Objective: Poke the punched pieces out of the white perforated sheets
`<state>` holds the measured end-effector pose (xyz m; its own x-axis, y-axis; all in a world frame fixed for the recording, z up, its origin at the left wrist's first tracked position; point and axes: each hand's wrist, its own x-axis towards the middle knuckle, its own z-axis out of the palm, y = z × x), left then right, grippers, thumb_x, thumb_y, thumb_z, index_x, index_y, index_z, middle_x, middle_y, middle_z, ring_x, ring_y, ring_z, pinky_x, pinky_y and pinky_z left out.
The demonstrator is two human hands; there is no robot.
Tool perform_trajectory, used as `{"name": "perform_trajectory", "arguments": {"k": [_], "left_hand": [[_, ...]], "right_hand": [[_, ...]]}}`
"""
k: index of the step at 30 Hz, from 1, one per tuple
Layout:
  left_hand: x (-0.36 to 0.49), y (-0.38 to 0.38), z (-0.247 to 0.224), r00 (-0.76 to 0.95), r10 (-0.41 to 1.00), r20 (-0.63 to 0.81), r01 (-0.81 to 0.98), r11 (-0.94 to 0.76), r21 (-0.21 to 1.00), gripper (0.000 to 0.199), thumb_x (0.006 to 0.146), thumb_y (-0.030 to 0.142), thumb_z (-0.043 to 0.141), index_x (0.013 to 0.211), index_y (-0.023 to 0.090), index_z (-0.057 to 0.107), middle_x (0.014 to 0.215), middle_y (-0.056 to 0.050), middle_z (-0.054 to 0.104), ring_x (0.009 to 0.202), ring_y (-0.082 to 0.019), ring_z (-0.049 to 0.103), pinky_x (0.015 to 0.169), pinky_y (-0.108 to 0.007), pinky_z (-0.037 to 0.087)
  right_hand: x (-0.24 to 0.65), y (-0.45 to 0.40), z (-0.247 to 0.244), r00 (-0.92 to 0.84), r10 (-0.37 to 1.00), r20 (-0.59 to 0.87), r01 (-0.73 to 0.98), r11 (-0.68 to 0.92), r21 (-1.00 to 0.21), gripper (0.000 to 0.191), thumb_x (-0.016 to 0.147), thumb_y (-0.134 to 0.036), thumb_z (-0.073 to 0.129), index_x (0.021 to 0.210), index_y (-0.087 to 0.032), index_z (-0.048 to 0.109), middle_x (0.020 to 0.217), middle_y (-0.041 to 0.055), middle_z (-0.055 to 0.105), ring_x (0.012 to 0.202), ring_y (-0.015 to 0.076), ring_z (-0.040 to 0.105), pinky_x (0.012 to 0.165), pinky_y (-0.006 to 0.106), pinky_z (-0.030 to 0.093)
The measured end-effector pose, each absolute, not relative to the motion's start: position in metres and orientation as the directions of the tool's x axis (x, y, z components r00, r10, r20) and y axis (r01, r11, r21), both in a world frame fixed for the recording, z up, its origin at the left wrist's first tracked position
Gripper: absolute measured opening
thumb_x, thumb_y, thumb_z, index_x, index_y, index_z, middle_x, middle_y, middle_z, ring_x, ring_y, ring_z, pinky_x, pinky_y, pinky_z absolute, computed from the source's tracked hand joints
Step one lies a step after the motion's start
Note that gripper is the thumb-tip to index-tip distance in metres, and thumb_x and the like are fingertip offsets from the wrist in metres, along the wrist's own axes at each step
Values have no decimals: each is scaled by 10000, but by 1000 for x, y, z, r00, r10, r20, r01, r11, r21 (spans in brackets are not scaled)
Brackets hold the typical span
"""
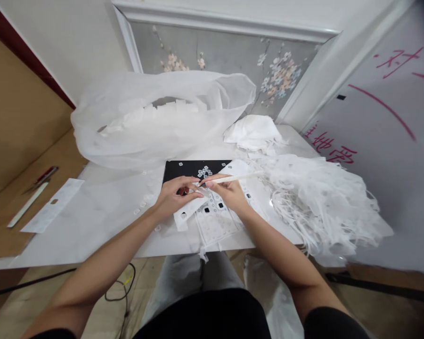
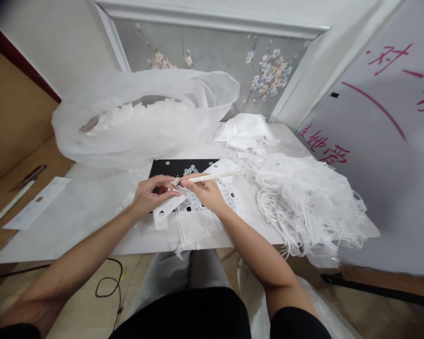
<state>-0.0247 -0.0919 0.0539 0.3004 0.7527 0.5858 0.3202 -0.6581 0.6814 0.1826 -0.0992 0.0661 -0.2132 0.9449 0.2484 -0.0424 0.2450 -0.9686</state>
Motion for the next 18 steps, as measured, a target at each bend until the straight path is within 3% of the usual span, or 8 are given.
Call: {"name": "perform_trajectory", "arguments": {"k": [7,14,18], "left_hand": [[-23,-88,52,227,639,735,291,-764,575,286,799,374,829,989,215,686,722,21,687,597,-95,560,553,-216,468],[-25,-87,51,304,566,767,391,-808,441,247,855,407,771,977,214,676,709,31,640,610,-97,547,570,-220,450],[-27,-82,50,321,646,693,533,-728,432,347,843,531,742,869,196,658,698,23,586,667,-129,538,594,-256,409]], "right_hand": [[179,-92,54,-287,946,151,-357,40,-933,210,790,-401,807,911,-232,777,873,24,762,841,188,724,853,368,584],[174,-94,55,-339,939,51,-434,-108,-894,237,755,-407,837,884,-226,756,837,11,756,834,179,731,884,364,573],[176,-91,49,-399,917,-8,-451,-204,-869,272,756,-430,835,907,-222,744,864,28,772,845,184,737,826,332,577]]}}
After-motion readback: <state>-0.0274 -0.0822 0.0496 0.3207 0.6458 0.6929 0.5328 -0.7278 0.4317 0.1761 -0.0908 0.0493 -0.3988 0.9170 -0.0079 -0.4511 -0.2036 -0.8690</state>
